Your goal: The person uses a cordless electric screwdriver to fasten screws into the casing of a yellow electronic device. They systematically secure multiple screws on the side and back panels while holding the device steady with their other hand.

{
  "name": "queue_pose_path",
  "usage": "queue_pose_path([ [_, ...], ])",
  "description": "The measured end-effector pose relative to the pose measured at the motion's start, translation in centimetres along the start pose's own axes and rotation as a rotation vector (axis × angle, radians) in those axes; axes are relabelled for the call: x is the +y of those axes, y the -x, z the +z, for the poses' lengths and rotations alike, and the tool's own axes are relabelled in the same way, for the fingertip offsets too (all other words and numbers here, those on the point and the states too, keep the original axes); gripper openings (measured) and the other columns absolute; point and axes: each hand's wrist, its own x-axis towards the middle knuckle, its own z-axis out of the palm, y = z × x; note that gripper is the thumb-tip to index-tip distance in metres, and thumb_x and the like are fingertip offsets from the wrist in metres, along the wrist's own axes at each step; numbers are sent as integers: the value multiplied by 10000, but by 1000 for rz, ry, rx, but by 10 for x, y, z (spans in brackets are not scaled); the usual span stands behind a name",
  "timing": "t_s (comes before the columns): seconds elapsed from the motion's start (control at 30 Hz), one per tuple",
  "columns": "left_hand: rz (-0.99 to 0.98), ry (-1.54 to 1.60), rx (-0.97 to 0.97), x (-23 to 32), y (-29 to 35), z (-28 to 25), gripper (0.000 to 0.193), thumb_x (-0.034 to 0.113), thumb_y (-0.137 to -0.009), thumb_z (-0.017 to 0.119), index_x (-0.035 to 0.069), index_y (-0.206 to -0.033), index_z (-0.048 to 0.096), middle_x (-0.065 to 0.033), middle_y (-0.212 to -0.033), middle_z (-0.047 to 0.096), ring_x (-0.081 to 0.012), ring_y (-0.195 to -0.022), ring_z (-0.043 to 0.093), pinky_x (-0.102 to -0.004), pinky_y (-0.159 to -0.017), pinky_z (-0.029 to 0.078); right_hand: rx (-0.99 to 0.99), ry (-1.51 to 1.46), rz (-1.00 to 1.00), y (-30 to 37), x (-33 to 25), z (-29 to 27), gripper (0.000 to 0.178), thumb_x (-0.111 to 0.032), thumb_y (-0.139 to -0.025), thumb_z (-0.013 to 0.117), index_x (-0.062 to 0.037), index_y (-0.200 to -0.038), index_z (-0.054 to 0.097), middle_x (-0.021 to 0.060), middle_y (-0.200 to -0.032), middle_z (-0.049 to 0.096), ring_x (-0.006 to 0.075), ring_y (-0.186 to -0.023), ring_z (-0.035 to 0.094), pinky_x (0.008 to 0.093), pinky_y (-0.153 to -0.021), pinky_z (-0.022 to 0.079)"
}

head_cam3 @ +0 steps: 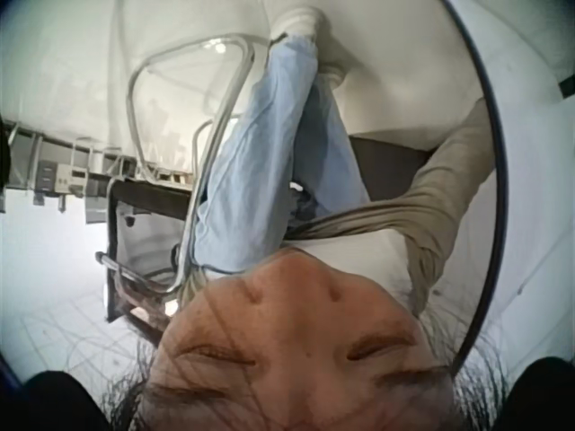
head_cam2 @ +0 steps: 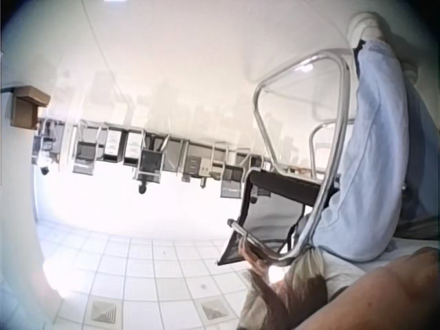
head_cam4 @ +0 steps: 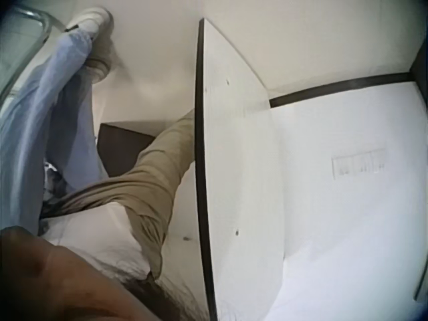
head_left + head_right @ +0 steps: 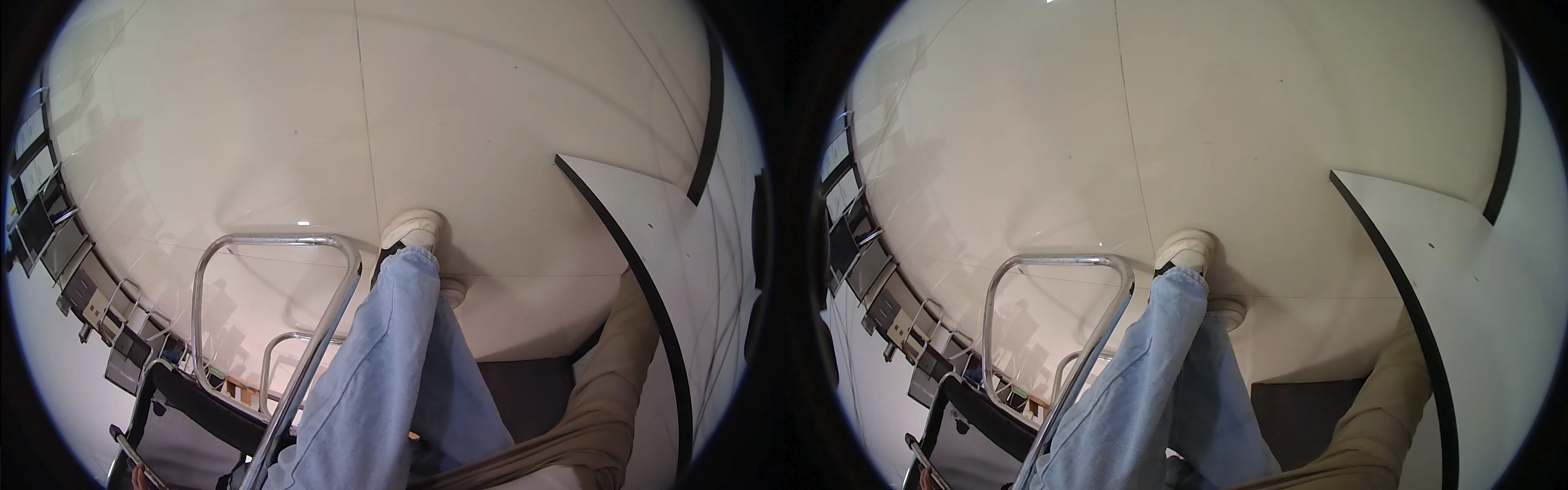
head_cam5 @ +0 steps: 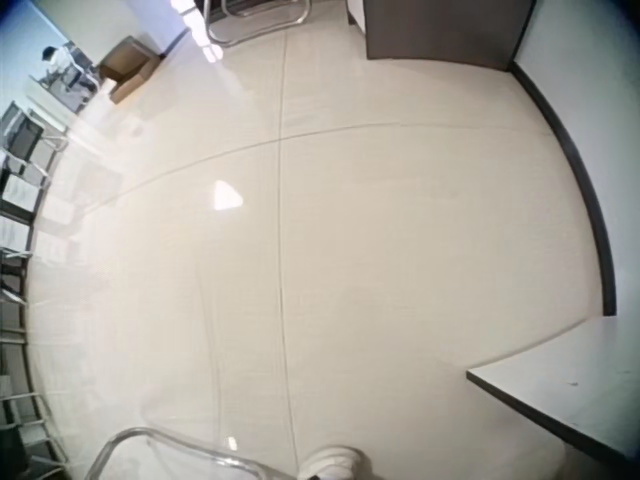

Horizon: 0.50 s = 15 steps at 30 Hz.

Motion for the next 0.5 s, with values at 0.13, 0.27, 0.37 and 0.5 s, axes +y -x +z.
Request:
queue_pose_path([
  [0.13,-13,-7,-8,5,-2,-1,808,628,-933,408,-71,-1332,465,-280,-1281,536,-450,-1144,530,-556,-973,400,25,-6,-4,-3,-2,2,329,-259,-950,500,-53,-1148,663,143,-1179,664,358,-1081,614,460,-929,484],
  [0.27,-17,-5,-9,7,-3,0,807,628,-932,410,-71,-1333,464,-281,-1283,535,-451,-1145,529,-557,-974,400,51,-21,-16,-3,-7,3,327,-263,-952,501,-53,-1143,666,139,-1175,667,354,-1075,617,457,-925,487],
  [0.37,-13,-5,-8,5,-6,2,807,627,-932,412,-71,-1334,463,-281,-1285,533,-452,-1145,528,-557,-974,400,88,-36,-24,-4,-9,3,326,-265,-953,503,-54,-1139,668,136,-1171,669,352,-1071,620,455,-922,489],
  [0.5,6,-12,-9,4,-19,2,807,626,-931,414,-70,-1335,462,-281,-1287,531,-454,-1145,528,-558,-974,400,135,-46,-43,-2,-6,6,324,-268,-954,504,-55,-1133,670,132,-1167,672,348,-1066,623,452,-917,491],
])
